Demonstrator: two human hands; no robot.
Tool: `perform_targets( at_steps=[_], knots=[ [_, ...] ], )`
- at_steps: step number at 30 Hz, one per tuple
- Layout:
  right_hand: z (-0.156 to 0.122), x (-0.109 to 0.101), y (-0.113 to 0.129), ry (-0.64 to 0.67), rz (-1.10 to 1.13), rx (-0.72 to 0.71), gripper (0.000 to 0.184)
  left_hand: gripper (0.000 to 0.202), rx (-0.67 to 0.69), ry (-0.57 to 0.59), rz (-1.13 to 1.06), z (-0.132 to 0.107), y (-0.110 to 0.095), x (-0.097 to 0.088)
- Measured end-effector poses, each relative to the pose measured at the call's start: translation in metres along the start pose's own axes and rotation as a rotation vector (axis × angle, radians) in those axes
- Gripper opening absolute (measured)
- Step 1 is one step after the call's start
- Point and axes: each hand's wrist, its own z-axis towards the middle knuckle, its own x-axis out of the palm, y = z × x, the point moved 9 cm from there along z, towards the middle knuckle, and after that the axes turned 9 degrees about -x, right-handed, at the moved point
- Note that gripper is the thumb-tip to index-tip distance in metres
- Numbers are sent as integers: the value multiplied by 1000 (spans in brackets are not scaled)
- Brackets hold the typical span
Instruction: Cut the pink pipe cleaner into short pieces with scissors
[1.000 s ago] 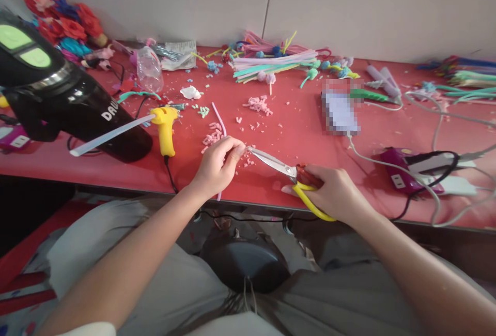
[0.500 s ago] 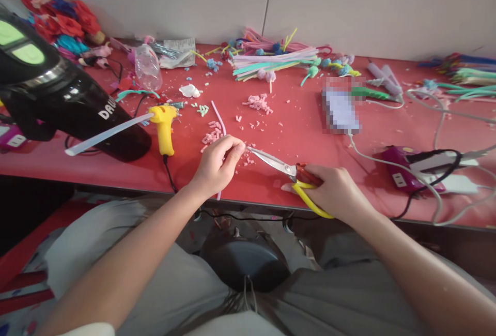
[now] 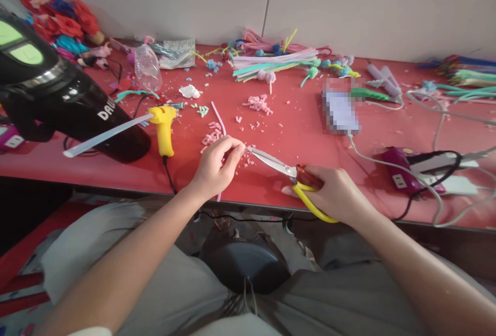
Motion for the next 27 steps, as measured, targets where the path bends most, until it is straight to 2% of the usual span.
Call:
perform_targets(
  at_steps=[4, 17, 27],
  knots=[
    [1, 1, -3, 16, 0, 30, 64, 24, 9, -3, 0, 0, 0, 0],
    [2, 1, -1, 2, 6, -1, 61, 23, 27, 0, -5, 0, -2, 0],
    [2, 2, -2, 46, -3, 19, 61, 22, 61, -18, -13, -1, -3, -2]
  ],
)
